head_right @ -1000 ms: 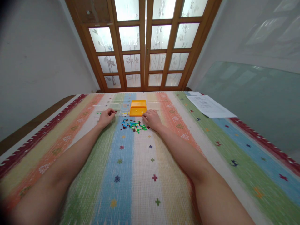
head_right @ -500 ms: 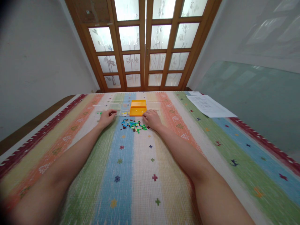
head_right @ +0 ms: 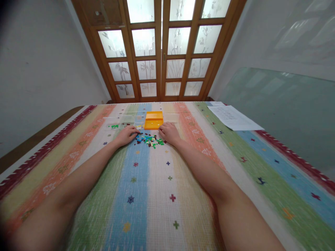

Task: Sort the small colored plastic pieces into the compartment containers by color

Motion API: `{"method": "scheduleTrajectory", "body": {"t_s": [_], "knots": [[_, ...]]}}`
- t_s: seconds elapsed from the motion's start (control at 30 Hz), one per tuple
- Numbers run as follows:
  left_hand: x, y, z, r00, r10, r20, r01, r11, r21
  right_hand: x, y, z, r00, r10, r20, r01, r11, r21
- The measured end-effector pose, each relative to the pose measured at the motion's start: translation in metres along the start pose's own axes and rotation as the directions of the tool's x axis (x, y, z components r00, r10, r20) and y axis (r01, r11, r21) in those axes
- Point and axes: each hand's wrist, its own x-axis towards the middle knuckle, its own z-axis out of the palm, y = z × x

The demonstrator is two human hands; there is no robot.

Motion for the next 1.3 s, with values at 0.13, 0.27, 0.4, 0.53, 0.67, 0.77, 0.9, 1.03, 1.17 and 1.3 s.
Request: {"method": "scheduleTrajectory", "body": {"t_s": [0.13,0.27,0.4,0.53,0.67,0.77,0.9,1.03,1.17,1.3], "knots": [[-0.0007,0.0001,-0.0005,0.997,-0.068,-0.036,0.069,0.997,0.017,-0.0003,-0.0007,-0.0010,1.000,-0.005,-0.002,0.005,1.000,-0.005],[-0.0020,-0.0010,-0.0013,0.989,-0.133,-0.064,0.132,0.991,-0.021,-0.0006,-0.0007,-0.0004,1.000,-0.009,-0.009,0.009,1.000,-0.002],[-0.0026,-0.0017,-0.0009,0.983,-0.171,-0.066,0.171,0.985,-0.009,-0.0006,-0.0004,0.0000,1.000,-0.004,-0.002,0.004,1.000,0.009],[-0.0022,-0.0027,-0.0007,0.979,-0.195,-0.066,0.195,0.981,0.002,-0.0005,-0.0001,0.0000,1.000,-0.003,-0.003,0.003,1.000,0.016],[-0.0017,-0.0029,-0.0014,0.978,-0.198,-0.063,0.198,0.980,0.003,-0.0002,0.0004,0.0008,1.000,-0.009,-0.004,0.010,1.000,0.014],[-0.0016,-0.0015,-0.0022,0.980,-0.187,-0.064,0.188,0.982,0.018,-0.0001,0.0004,0.0011,1.000,-0.014,-0.010,0.014,1.000,0.011],[-0.0019,-0.0008,-0.0021,0.982,-0.176,-0.065,0.178,0.984,0.028,-0.0006,0.0000,0.0007,1.000,-0.019,-0.022,0.020,1.000,0.009],[-0.0024,-0.0028,-0.0009,0.977,-0.200,-0.073,0.201,0.980,0.007,-0.0008,0.0002,0.0009,1.000,-0.020,-0.024,0.020,1.000,0.010],[-0.0027,-0.0032,-0.0012,0.978,-0.196,-0.074,0.196,0.981,-0.011,-0.0004,0.0006,0.0014,1.000,-0.017,-0.017,0.017,1.000,0.014],[-0.0025,0.0002,-0.0030,0.978,-0.196,-0.069,0.195,0.980,-0.020,-0.0002,0.0008,0.0013,1.000,-0.015,-0.012,0.015,1.000,0.018]]}}
